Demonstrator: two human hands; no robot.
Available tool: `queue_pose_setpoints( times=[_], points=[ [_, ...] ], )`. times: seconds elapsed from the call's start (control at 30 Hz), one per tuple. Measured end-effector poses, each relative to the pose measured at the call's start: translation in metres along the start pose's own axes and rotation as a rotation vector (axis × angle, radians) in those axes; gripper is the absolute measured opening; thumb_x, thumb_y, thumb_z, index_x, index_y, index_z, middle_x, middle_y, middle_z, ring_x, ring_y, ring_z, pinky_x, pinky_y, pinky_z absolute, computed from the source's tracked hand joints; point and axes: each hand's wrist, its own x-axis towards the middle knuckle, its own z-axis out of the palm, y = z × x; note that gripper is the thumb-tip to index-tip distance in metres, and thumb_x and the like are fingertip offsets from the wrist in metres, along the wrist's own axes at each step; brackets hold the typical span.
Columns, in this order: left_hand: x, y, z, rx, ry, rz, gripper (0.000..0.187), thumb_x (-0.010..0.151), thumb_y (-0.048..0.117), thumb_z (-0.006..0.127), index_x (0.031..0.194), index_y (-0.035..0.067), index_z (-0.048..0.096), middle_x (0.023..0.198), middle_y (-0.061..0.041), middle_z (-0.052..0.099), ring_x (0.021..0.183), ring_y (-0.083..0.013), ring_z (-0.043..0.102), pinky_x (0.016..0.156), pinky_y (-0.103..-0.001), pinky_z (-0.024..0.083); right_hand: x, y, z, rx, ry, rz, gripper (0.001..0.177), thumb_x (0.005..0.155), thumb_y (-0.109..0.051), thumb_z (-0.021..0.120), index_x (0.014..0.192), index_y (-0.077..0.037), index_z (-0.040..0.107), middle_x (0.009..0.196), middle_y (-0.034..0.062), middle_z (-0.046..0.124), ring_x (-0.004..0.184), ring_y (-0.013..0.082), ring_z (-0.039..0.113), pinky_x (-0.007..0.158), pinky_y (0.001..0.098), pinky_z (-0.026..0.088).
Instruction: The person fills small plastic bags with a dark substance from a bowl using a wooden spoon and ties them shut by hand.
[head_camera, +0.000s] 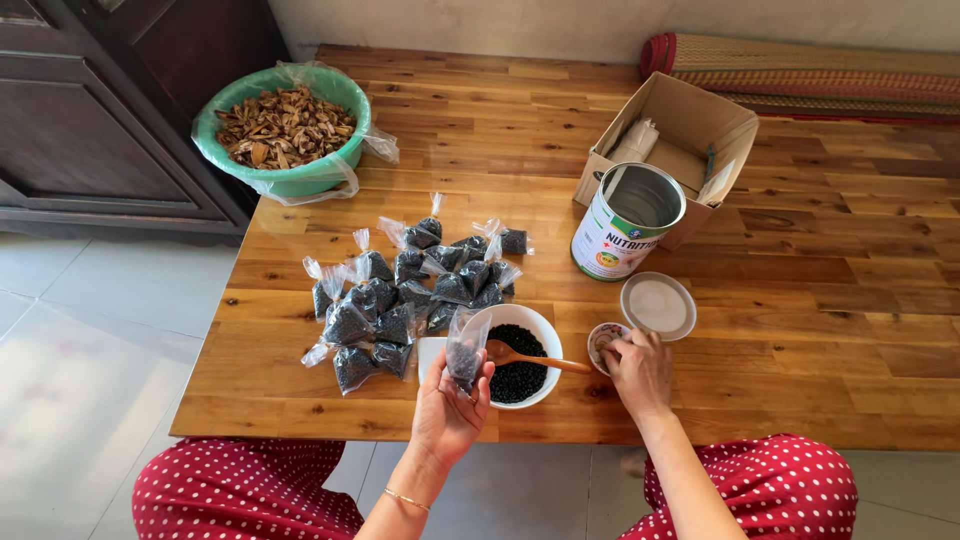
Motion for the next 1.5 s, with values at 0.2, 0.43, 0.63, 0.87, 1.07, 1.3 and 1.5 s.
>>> queue_pose_setpoints(
  times=[0.2,0.43,0.63,0.87,1.07,1.3,1.5],
  points=[
    [-0.003,0.004,0.001,-0.021,-0.007,0.0,0.038,0.098,0.039,0.061,0.114,0.004,0.066,0.103,-0.006,0.074,0.094,-0.0209,0.073,0.075,-0.029,0.064,0.001,0.006,-0.006,0.37,0.279,0.032,0.008,0.087,-0.019,0.079,0.09,-0.011,0.078,0.087,0.0044,0.068,0.084,0.0209,0.062,0.078,0.0315,0.049],
    [0.005,-0.024,0.029,-0.097,-0.03,-0.015,0.032,0.094,0.039,0.062,0.115,0.014,0.067,0.102,-0.005,0.075,0.104,-0.0273,0.072,0.097,-0.047,0.058,-0.012,-0.061,-0.067,1.411,-0.16,0.509,0.019,0.089,-0.015,0.077,0.098,0.002,0.078,0.075,-0.0033,0.063,0.065,0.0041,0.046,0.058,0.0208,0.035],
    [0.004,-0.022,0.046,-0.045,-0.184,-0.027,0.035,0.098,0.048,0.056,0.114,0.018,0.066,0.101,-0.001,0.074,0.103,-0.0229,0.072,0.093,-0.052,0.054,-0.01,-0.108,-0.074,1.455,-0.351,0.479,0.018,0.087,-0.015,0.075,0.094,0.001,0.079,0.075,-0.0008,0.069,0.065,0.0052,0.046,0.058,0.0212,0.036],
    [-0.002,-0.011,0.043,0.045,-0.247,0.015,0.033,0.102,0.047,0.053,0.117,0.02,0.066,0.1,-0.002,0.074,0.093,-0.0213,0.071,0.092,-0.047,0.056,-0.012,-0.109,-0.059,1.384,-0.404,0.405,0.018,0.088,-0.017,0.076,0.088,0.001,0.08,0.075,0.0,0.068,0.071,0.0056,0.052,0.064,0.0209,0.039],
    [0.003,-0.009,0.039,-0.029,-0.299,-0.003,0.033,0.102,0.045,0.052,0.117,0.019,0.067,0.098,0.0,0.073,0.08,-0.0187,0.065,0.081,-0.043,0.055,-0.015,-0.112,-0.062,1.769,-0.582,0.669,0.017,0.093,-0.018,0.067,0.094,-0.001,0.071,0.081,0.0057,0.068,0.075,0.0152,0.061,0.066,0.0313,0.048],
    [0.004,0.001,0.032,-0.106,-0.34,-0.042,0.029,0.104,0.041,0.053,0.117,0.02,0.067,0.099,0.002,0.075,0.076,-0.0181,0.062,0.078,-0.045,0.053,-0.031,-0.12,-0.064,2.379,-0.74,0.666,0.021,0.096,-0.022,0.051,0.083,-0.008,0.06,0.081,0.0017,0.059,0.075,0.0148,0.054,0.068,0.0287,0.047],
    [0.0,0.001,0.033,0.089,-0.145,-0.002,0.032,0.099,0.045,0.053,0.11,0.018,0.066,0.098,0.0,0.074,0.095,-0.0197,0.071,0.092,-0.057,0.054,-0.02,-0.133,-0.098,1.911,-0.445,0.303,0.041,0.103,-0.025,0.071,0.12,0.011,0.066,0.075,0.0017,0.052,0.067,0.0116,0.047,0.058,0.0222,0.041]
  ],
)
